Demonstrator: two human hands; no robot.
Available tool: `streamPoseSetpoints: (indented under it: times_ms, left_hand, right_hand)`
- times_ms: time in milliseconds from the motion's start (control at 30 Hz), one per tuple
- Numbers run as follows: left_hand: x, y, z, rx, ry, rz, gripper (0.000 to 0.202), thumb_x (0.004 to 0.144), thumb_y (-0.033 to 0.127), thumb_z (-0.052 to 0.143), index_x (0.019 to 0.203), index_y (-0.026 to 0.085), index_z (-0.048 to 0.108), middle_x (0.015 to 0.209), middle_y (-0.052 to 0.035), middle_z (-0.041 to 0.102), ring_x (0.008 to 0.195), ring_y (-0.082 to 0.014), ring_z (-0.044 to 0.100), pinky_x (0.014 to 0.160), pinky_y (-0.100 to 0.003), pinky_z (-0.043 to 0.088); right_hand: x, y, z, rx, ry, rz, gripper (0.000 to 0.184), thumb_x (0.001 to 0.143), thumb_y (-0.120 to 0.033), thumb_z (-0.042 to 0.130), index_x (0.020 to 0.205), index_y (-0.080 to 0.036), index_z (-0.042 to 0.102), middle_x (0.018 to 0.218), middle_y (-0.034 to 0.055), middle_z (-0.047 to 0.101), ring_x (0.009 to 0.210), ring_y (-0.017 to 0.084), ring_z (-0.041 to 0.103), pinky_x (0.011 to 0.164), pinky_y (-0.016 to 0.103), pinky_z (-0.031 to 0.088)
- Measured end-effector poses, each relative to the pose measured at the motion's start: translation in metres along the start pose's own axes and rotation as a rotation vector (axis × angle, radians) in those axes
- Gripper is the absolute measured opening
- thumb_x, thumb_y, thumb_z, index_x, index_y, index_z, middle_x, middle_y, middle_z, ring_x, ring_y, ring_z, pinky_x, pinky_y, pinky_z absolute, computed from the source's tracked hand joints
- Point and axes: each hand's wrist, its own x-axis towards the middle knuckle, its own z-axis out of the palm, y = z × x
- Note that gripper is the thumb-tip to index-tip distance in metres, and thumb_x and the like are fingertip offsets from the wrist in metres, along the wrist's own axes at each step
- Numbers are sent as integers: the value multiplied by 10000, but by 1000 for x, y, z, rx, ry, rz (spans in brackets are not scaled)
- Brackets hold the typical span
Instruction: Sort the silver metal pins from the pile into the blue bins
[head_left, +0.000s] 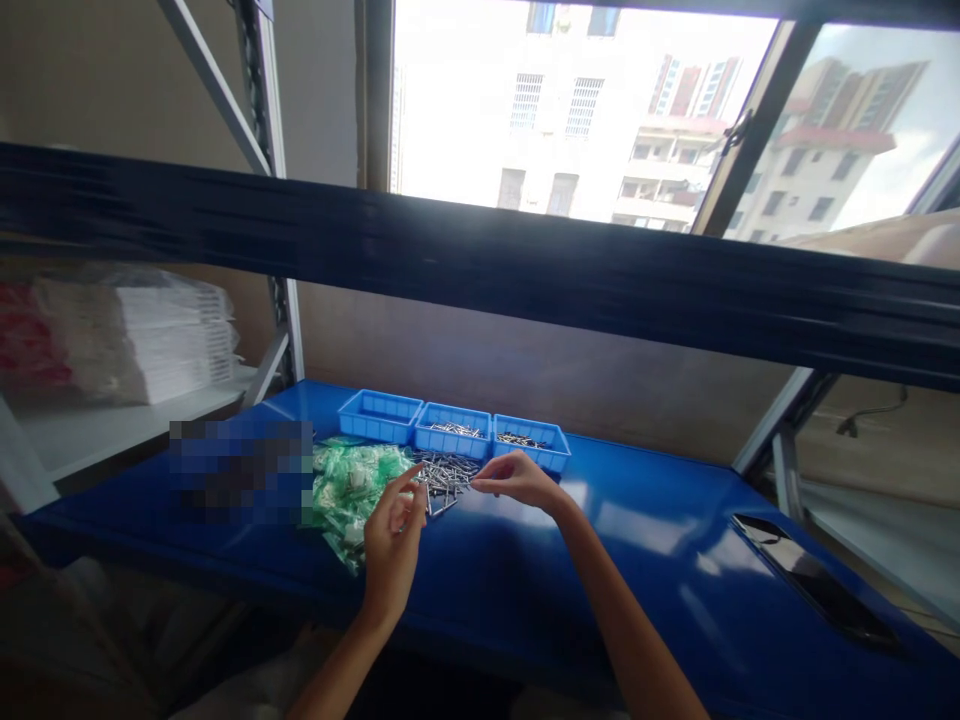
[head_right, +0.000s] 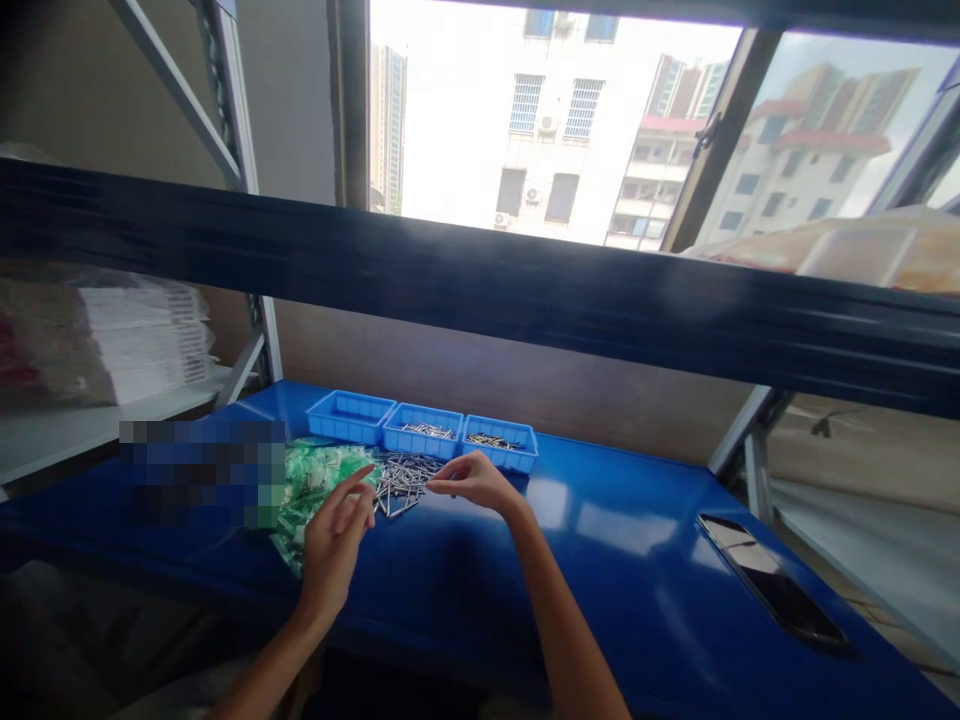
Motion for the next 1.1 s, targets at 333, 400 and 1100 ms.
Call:
streamPoseSetpoints:
  times_ms: [333, 400, 1100]
  left_hand:
    - [2, -2, 5, 106, -132, -88, 346, 707, 452, 591, 901, 176, 673, 677, -3, 600, 423, -69, 471, 413, -198, 343]
    - [1, -3, 5, 114, -106, -85, 324, 707, 447, 591, 865, 179, 680, 638, 5, 600, 414, -73, 477, 418, -201, 352]
    - [-5, 0, 5, 147, 118, 128, 224, 717, 383, 594, 768, 166, 606, 1060, -59, 531, 473, -43, 526, 410, -199, 458]
  right_hand:
    - [-2, -18, 7, 142, 47, -96, 263, 649, -417, 665, 689, -159, 694, 640, 17, 609, 552, 99, 501, 478, 209, 372]
    - [-2, -20, 9, 160, 39, -96, 253, 646, -409, 670, 677, -159, 691, 620, 11, 597, 532, 92, 485, 464, 206, 360]
    - [4, -23, 44, 287, 21, 71, 401, 695, -546, 571, 767, -159, 652, 507, -39, 454, 455, 62, 383, 414, 187, 267]
